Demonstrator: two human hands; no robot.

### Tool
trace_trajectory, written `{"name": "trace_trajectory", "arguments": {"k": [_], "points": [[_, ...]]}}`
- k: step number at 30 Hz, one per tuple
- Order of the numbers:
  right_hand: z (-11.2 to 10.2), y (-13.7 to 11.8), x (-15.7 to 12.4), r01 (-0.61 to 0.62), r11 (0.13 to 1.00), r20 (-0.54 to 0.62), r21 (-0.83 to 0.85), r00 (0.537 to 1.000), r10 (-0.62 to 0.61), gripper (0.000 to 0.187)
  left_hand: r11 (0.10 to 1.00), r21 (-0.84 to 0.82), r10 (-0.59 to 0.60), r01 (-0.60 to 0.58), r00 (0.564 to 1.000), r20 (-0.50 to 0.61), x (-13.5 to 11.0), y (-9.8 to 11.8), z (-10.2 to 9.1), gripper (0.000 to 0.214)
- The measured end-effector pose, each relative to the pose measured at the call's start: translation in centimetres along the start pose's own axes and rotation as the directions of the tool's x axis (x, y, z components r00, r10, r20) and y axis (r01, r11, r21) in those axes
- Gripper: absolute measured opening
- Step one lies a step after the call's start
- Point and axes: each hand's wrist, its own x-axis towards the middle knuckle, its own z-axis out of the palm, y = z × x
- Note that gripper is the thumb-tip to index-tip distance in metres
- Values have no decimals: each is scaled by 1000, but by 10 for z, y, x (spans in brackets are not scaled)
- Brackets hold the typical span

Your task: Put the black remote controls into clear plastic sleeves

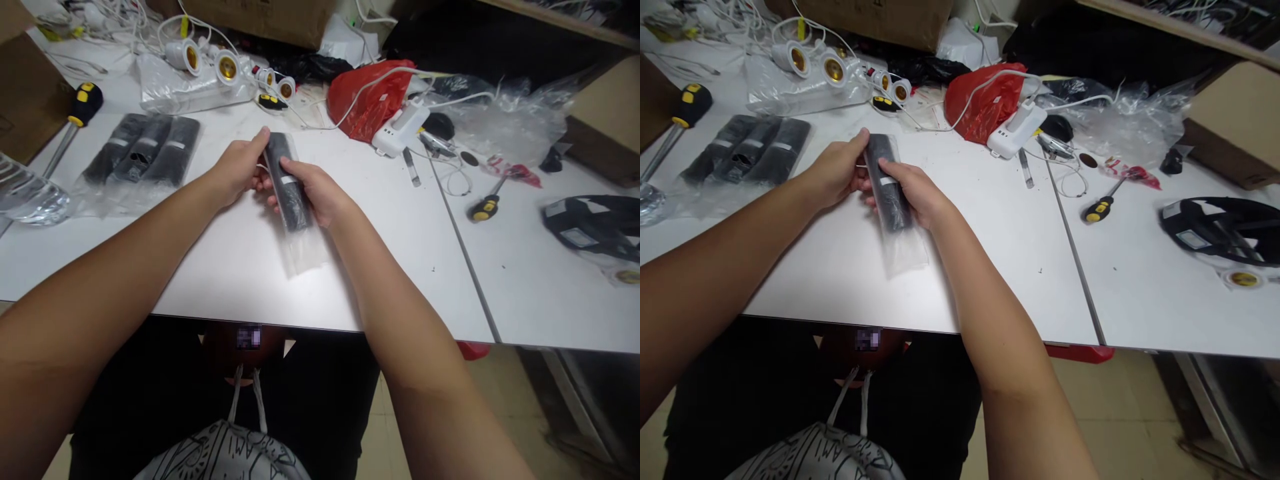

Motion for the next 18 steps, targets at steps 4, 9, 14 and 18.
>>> {"name": "trace_trajectory", "arguments": {"k": [4, 9, 14, 18], "points": [[1, 0, -3, -8, 1000, 39, -10, 999, 9, 32, 999, -48, -13, 11, 999, -33, 5, -9, 2, 48], [0, -3, -6, -50, 998, 60, -37, 997, 52, 30, 998, -57, -17, 12, 995, -95, 9, -11, 3, 49], [2, -7, -11, -109, 994, 90, -10, 990, 109, 35, 997, 80, 32, -18, 984, -178, 10, -8, 3, 48], [1, -9, -15, -144, 989, 80, -22, 986, 146, 36, 970, 231, 138, -77, 955, -263, 8, -8, -1, 46]]}}
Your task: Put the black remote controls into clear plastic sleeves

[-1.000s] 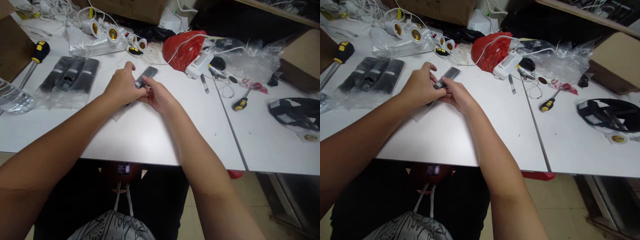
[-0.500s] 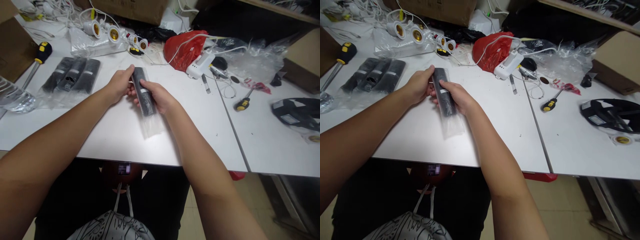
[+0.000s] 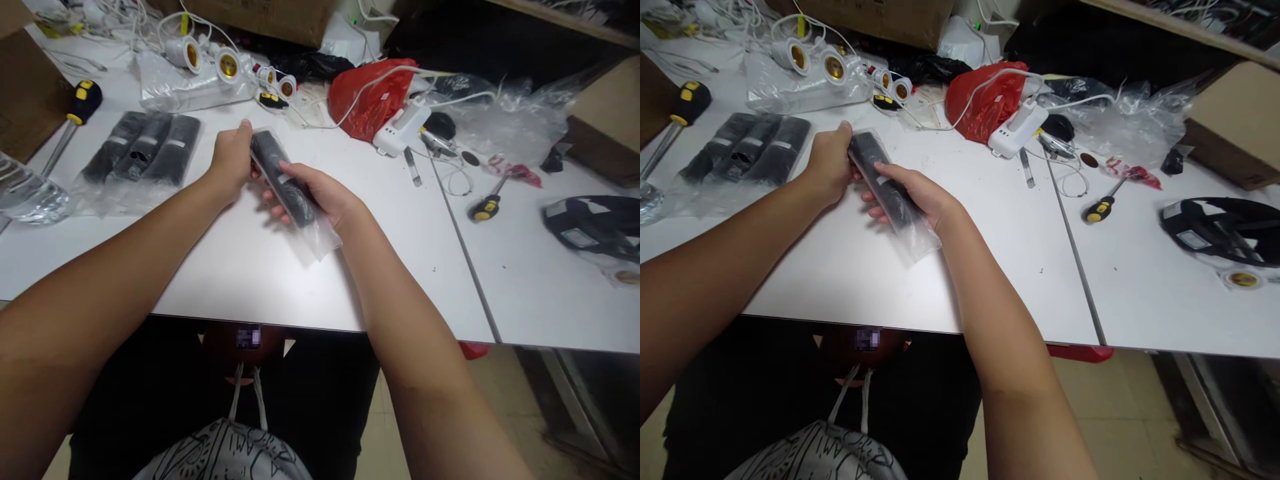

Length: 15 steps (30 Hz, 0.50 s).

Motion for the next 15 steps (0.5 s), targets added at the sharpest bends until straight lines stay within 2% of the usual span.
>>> {"name": "trace_trajectory", "arguments": {"k": [3, 5, 7, 8, 10, 12, 14, 15], "points": [[-1, 0, -2, -10, 1000, -23, -17, 1000, 10, 32, 981, 107, 169, -162, 984, -57, -2, -1, -5, 48], [-3, 0, -2, -14, 999, -29, -37, 1000, 13, 30, 961, 114, 258, -250, 964, -58, -5, 2, -7, 50], [-4, 0, -2, 2, 999, -39, -54, 999, -5, 29, 980, -56, 191, -192, 981, -22, -6, 6, -6, 47], [-5, 0, -2, 14, 998, -45, -59, 999, -17, 29, 978, -180, 112, -107, 993, 23, -7, 8, -5, 44], [-5, 0, -2, 30, 998, -48, -61, 998, -33, 29, 935, -349, -22, 68, 991, 133, -6, 12, -3, 34], [-6, 0, -2, 25, 998, -36, -51, 999, -27, 30, 915, -383, -64, 124, 984, 163, -5, 13, -2, 25], [-7, 1, -1, 4, 999, -16, -35, 1000, -4, 32, 942, -324, -49, 84, 992, 114, -4, 10, -3, 23], [-7, 1, -1, -8, 1000, -10, -26, 1000, 8, 32, 964, -264, -7, 28, 997, 77, -3, 8, -4, 26]]}}
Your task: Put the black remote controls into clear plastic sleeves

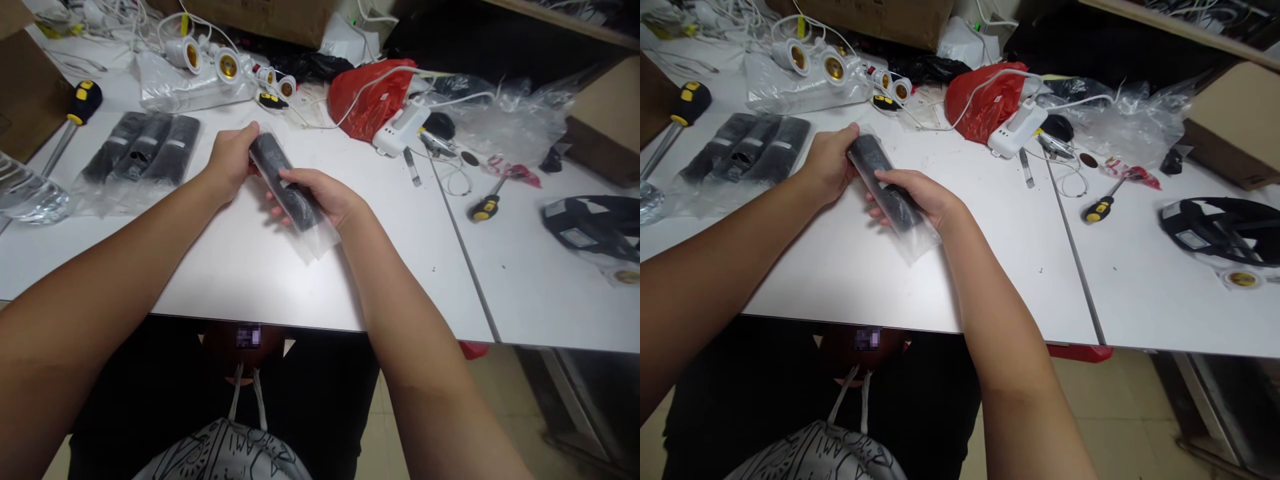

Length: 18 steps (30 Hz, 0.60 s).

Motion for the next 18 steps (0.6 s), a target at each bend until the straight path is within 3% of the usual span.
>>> {"name": "trace_trajectory", "arguments": {"k": [2, 4, 6, 12, 14, 16, 18], "points": [[0, 0, 1, -20, 1000, 6, 11, 1000, 20, 34, 963, 203, 185, -180, 983, -8, 0, -4, -5, 34], [-1, 1, 2, -32, 999, 5, 9, 999, 32, 34, 849, 390, 373, -358, 927, 39, 1, -6, -9, 40], [-1, 1, 2, -38, 999, 8, 1, 999, 38, 33, 774, 475, 436, -420, 896, 82, 1, -6, -12, 43], [0, 0, 1, -23, 999, -29, -46, 999, 21, 31, 787, 486, 424, -380, 906, 21, 3, -6, -12, 48], [1, 0, 0, -12, 999, -15, -51, 1000, 11, 30, 828, 436, 411, -353, 911, -44, 6, -7, -9, 51], [0, 0, 0, -6, 999, 21, -47, 1000, 7, 29, 926, 275, 304, -260, 943, -132, 8, -8, -5, 50], [-1, 0, 0, 13, 999, 36, -36, 999, -12, 29, 994, -17, 106, -108, 987, -122, 9, -8, -2, 43]]}}
